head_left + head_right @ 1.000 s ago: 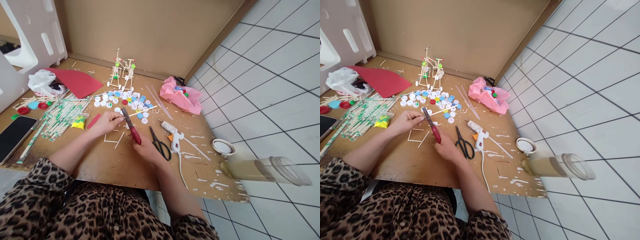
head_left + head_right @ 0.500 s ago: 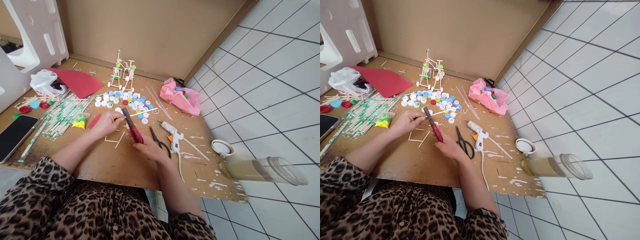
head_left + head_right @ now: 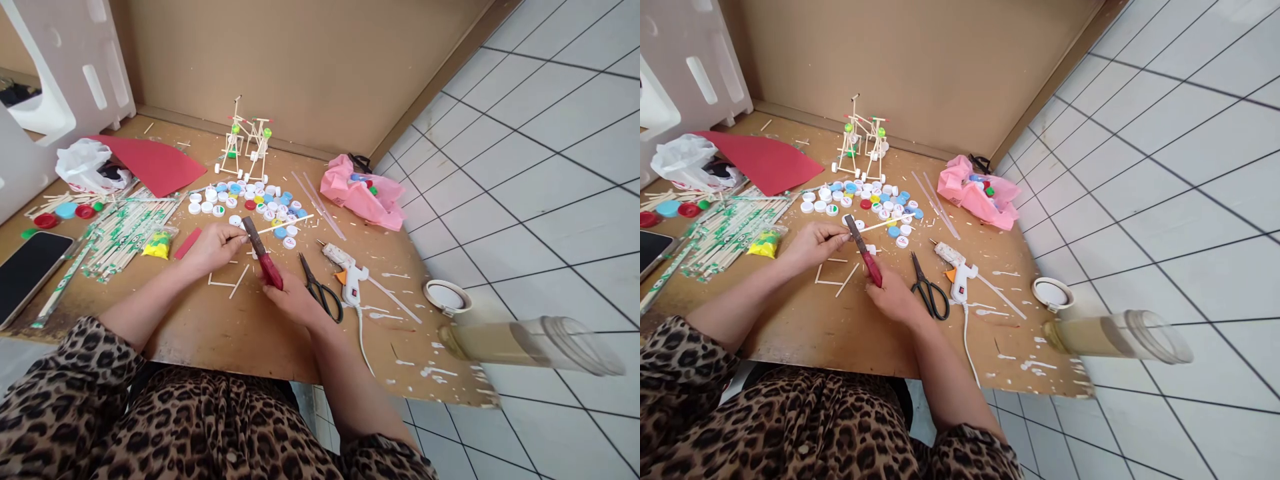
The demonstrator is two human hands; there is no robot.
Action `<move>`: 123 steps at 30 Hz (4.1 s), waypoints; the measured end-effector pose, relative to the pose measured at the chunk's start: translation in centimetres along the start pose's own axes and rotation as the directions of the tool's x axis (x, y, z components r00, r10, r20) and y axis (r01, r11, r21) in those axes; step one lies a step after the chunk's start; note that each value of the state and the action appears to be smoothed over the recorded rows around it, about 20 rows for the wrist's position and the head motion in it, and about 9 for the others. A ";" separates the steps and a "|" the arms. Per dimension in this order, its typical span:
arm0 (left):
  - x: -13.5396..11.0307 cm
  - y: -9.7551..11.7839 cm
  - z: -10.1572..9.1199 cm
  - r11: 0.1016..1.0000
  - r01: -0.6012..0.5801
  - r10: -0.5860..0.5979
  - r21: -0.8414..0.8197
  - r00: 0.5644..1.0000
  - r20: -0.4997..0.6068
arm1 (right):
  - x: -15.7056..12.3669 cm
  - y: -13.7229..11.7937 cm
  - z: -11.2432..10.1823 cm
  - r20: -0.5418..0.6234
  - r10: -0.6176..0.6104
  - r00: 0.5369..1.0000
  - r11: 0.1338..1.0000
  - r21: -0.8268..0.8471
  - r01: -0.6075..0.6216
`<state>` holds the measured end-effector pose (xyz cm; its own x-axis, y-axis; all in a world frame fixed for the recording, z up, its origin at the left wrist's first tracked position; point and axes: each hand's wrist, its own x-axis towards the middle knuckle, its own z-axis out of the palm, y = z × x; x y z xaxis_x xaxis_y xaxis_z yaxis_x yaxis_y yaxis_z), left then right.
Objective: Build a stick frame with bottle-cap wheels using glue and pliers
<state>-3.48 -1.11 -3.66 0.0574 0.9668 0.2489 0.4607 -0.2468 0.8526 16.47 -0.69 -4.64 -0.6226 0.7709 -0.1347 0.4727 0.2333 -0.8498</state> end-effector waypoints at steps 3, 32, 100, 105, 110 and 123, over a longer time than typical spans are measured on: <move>0.0 0.0 0.0 1.000 0.012 -0.012 -0.024 1.000 0.004 | 0.0 -0.1 0.1 -0.019 -0.010 1.000 1.000 -0.014 0.010; -0.3 -0.1 0.0 0.987 -0.127 0.134 0.096 0.988 -0.074 | -0.2 0.3 -0.6 0.059 -0.066 0.996 0.990 0.131 0.058; 0.5 -0.1 -1.2 0.934 0.250 -0.204 -0.255 0.960 0.194 | 0.2 0.9 0.9 -0.005 -0.043 0.999 0.987 0.155 0.043; 0.4 -0.5 -0.7 0.977 0.133 -0.119 -0.165 0.989 0.093 | 0.2 0.6 0.2 0.060 -0.049 0.997 0.983 0.177 0.038; 0.1 -0.3 -0.3 0.998 0.051 -0.051 -0.025 0.999 0.020 | 0.0 0.2 -0.4 0.065 -0.060 0.996 0.985 0.165 0.049; -0.2 0.6 -0.4 0.993 -0.028 0.027 0.115 1.000 0.005 | 0.1 0.3 0.2 0.005 -0.005 1.000 0.998 0.070 0.005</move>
<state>-3.55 -1.44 -3.05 0.0743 0.9600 0.2698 0.5574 -0.2644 0.7870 16.45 -0.62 -5.00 -0.6280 0.7667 -0.1330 0.4247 0.1945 -0.8842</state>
